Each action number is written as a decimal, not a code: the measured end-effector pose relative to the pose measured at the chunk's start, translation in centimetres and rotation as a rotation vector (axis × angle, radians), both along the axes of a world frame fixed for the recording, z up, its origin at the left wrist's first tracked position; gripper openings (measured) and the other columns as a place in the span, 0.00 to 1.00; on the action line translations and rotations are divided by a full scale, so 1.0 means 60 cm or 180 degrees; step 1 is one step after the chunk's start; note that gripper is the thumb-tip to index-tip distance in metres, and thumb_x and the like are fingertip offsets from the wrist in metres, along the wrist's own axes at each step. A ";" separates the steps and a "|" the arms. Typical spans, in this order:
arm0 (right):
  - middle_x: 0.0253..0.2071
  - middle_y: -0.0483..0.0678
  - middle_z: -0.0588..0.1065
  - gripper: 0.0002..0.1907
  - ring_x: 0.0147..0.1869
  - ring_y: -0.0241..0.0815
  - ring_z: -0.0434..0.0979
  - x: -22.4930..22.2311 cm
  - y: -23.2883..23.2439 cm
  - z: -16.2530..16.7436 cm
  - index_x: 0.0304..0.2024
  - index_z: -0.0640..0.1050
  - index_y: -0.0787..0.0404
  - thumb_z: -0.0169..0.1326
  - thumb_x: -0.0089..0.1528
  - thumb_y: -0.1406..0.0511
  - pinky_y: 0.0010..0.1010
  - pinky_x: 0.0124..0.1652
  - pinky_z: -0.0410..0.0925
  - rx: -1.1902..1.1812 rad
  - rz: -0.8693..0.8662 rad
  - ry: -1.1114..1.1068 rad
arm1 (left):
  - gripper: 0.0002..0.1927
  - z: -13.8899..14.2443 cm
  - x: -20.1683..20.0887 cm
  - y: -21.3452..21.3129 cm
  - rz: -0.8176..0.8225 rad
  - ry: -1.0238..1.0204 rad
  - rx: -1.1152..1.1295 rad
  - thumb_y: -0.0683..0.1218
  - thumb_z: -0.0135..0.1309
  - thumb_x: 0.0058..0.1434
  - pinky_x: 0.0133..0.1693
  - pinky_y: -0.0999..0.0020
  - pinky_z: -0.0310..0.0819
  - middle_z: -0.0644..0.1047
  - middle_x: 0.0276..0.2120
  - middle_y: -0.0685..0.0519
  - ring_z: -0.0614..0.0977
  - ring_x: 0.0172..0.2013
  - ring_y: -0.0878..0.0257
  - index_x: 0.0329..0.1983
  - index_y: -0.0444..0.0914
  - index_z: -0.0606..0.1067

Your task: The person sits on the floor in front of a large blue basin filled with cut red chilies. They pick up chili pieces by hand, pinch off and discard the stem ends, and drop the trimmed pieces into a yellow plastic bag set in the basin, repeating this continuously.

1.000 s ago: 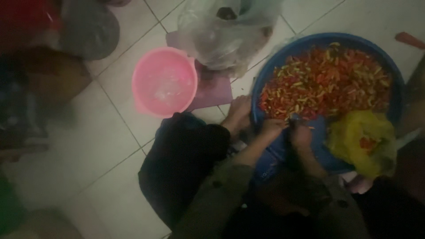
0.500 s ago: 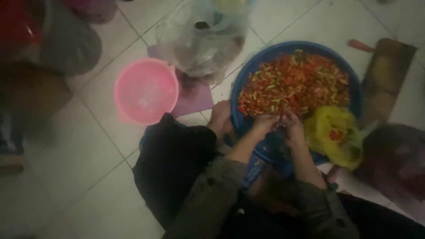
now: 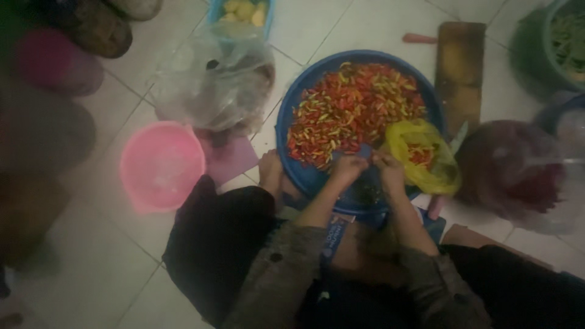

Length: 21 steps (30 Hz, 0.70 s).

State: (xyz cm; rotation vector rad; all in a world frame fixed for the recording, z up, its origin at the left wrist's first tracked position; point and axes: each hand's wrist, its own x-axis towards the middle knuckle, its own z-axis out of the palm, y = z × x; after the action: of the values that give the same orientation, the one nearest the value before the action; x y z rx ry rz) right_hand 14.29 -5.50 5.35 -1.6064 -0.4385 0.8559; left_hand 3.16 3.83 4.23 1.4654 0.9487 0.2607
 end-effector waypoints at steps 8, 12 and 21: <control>0.34 0.43 0.76 0.16 0.36 0.37 0.74 0.027 -0.016 0.008 0.56 0.78 0.61 0.52 0.65 0.67 0.26 0.37 0.68 -0.0211 0.0119 0.1282 | 0.09 0.003 -0.014 -0.028 -0.0400 -0.0642 0.1330 0.47 0.60 0.61 0.50 0.57 0.76 0.83 0.42 0.43 0.82 0.54 0.50 0.40 0.38 0.83; 0.34 0.42 0.74 0.10 0.36 0.39 0.73 0.050 -0.033 0.010 0.48 0.77 0.56 0.49 0.65 0.66 0.30 0.35 0.70 0.0012 -0.0474 0.2283 | 0.09 0.029 -0.027 -0.033 -0.1083 -0.0173 0.1560 0.48 0.57 0.65 0.51 0.55 0.76 0.82 0.43 0.45 0.82 0.50 0.48 0.44 0.43 0.83; 0.56 0.44 0.78 0.20 0.52 0.38 0.79 0.132 -0.078 0.051 0.60 0.76 0.57 0.53 0.65 0.69 0.24 0.49 0.73 0.0170 -0.1827 -0.0896 | 0.13 -0.040 -0.044 -0.058 -0.2610 0.0616 0.1289 0.49 0.55 0.59 0.49 0.53 0.75 0.81 0.40 0.45 0.82 0.44 0.47 0.44 0.43 0.83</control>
State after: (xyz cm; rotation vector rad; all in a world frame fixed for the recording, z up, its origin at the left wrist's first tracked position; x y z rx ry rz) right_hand 22.20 -10.21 8.42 -1.6849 -0.1716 0.1848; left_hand 0.50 0.33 1.85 2.1556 0.3815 -0.3165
